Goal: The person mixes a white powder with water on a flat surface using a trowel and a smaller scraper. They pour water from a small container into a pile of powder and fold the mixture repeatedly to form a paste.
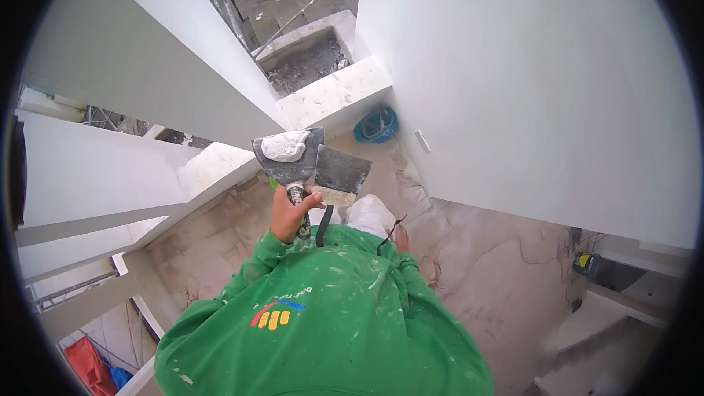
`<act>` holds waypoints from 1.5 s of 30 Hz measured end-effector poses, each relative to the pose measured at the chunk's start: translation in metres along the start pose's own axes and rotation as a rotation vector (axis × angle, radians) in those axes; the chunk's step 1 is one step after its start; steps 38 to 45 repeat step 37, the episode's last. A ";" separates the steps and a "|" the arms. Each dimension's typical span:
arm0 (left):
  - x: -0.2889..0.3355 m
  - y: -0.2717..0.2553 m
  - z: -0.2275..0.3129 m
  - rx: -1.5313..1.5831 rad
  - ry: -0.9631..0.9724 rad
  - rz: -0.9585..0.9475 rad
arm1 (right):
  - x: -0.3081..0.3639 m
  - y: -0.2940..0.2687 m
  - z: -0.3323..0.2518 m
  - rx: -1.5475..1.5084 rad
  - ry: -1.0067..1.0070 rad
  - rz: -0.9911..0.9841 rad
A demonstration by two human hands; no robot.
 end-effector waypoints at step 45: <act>-0.003 0.077 0.081 0.024 -0.022 0.669 | -0.230 -0.144 -0.278 -0.273 0.058 -1.726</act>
Point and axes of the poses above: each hand's wrist, its own x-axis away from the middle knuckle, its own y-axis out of the palm, z = x × y, the point moved 2 cm from there along -x, towards the middle knuckle, and after that the axes turned 14 degrees about -z, right-handed, at the moved point
